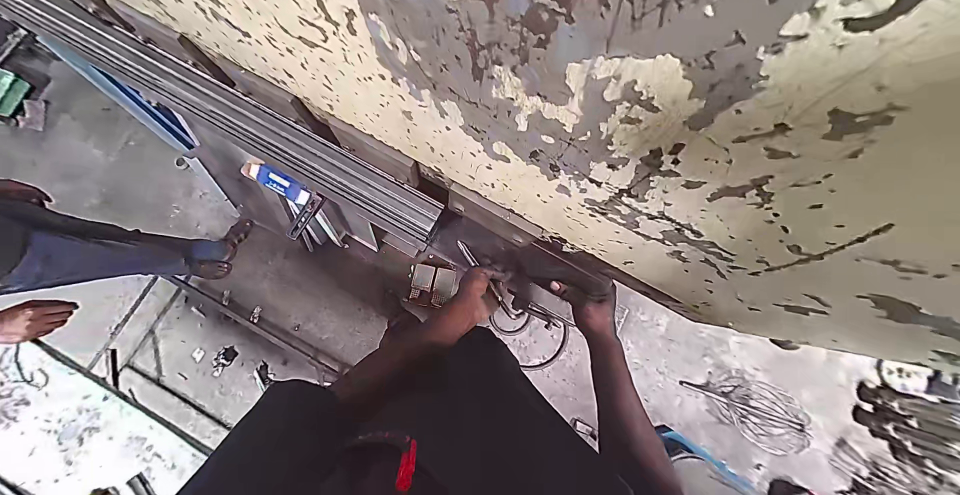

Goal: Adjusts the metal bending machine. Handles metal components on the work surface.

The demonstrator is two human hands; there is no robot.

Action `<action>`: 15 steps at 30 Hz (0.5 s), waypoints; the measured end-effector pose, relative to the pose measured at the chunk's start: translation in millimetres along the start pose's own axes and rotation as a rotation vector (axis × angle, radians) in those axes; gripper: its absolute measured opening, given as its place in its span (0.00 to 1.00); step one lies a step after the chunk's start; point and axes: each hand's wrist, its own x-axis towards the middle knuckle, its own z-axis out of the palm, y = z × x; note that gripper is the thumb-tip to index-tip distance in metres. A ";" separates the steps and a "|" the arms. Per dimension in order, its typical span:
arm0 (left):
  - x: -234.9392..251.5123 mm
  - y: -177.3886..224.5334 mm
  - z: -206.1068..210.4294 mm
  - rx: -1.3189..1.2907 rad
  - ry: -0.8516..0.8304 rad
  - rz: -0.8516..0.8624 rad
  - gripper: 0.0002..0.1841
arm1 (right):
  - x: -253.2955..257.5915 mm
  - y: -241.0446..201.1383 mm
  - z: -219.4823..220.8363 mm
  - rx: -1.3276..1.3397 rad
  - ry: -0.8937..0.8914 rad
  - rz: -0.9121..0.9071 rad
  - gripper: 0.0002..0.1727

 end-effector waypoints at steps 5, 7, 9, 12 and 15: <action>-18.1 -32.3 -36.8 0.062 -0.076 -0.037 0.06 | -52.3 4.3 -11.1 -0.104 -0.065 0.102 0.40; -29.1 -30.9 -56.3 0.080 -0.060 -0.034 0.08 | -70.0 -1.1 -3.1 -0.157 -0.133 0.115 0.42; -42.9 -25.5 -82.4 0.043 -0.070 -0.035 0.10 | -81.9 -7.9 7.4 -0.207 -0.226 0.084 0.39; -72.8 -17.4 -135.0 -0.102 -0.105 0.026 0.13 | -90.8 -15.7 41.0 -0.224 -0.418 0.082 0.38; -105.3 -21.5 -208.6 -0.285 -0.019 0.170 0.16 | -101.3 -7.2 99.2 -0.249 -0.605 0.172 0.44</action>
